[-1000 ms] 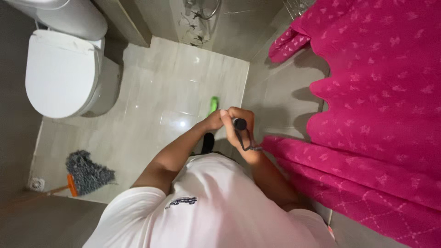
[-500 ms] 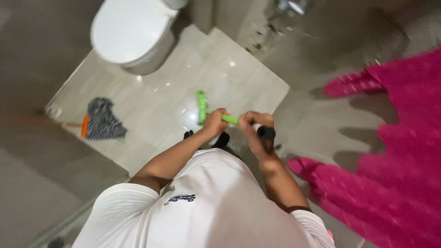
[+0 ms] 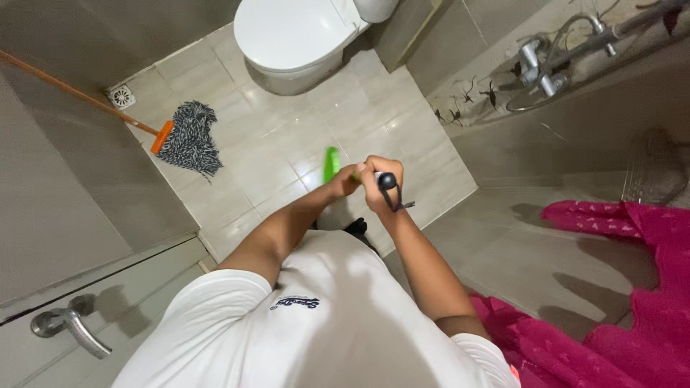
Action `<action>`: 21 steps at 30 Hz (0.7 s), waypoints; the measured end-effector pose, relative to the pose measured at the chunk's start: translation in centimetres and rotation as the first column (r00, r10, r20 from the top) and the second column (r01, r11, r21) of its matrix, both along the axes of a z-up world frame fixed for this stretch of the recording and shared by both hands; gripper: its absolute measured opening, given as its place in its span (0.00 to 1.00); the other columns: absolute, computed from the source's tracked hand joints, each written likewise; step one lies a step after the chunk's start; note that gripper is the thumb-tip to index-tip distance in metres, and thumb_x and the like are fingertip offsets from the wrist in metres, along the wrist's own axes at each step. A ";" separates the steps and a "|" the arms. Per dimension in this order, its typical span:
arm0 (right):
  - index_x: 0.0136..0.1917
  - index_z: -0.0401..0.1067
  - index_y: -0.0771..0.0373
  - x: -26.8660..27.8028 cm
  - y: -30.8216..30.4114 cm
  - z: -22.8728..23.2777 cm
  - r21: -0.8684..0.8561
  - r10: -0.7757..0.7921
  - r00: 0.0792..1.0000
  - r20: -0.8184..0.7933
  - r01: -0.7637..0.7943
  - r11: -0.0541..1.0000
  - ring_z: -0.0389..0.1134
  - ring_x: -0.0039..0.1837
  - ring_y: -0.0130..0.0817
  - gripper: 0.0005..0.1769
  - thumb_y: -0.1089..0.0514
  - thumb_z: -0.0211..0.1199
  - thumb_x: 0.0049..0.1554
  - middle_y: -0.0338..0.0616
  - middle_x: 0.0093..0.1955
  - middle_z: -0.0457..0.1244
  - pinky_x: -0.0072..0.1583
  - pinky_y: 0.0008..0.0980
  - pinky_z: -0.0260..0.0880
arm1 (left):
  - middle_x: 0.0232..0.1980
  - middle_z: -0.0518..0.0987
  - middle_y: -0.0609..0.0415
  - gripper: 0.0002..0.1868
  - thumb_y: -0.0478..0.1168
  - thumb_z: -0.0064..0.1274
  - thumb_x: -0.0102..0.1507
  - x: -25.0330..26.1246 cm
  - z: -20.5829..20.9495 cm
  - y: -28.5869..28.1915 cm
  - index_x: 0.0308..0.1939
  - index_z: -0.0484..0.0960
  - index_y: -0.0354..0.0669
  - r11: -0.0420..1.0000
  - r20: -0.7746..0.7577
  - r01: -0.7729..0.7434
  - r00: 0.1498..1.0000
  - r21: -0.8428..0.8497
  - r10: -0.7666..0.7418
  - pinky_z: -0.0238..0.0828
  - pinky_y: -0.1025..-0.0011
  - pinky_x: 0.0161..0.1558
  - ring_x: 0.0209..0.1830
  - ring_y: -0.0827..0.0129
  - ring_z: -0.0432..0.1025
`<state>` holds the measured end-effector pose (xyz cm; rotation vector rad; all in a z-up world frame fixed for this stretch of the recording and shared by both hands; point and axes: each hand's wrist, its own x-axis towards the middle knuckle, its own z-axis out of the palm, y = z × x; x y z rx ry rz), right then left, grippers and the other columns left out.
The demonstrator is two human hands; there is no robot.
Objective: The person scrubs the bathroom floor using a long-handled squeegee, moving it across the tiles in short strokes.
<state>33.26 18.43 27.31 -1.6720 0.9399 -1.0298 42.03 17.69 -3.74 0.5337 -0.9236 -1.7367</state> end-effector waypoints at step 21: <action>0.27 0.52 0.59 9.0 -3.5 -3.1 0.300 0.217 0.815 0.538 -0.425 0.854 0.50 0.30 0.28 0.25 0.60 0.59 0.61 0.37 0.25 0.49 0.38 0.34 0.52 | 0.38 0.77 0.39 0.11 0.39 0.61 0.59 16.8 -1.4 5.5 0.33 0.77 0.35 0.853 0.947 -0.521 0.254 -0.038 0.197 0.70 0.54 0.44 0.40 0.47 0.73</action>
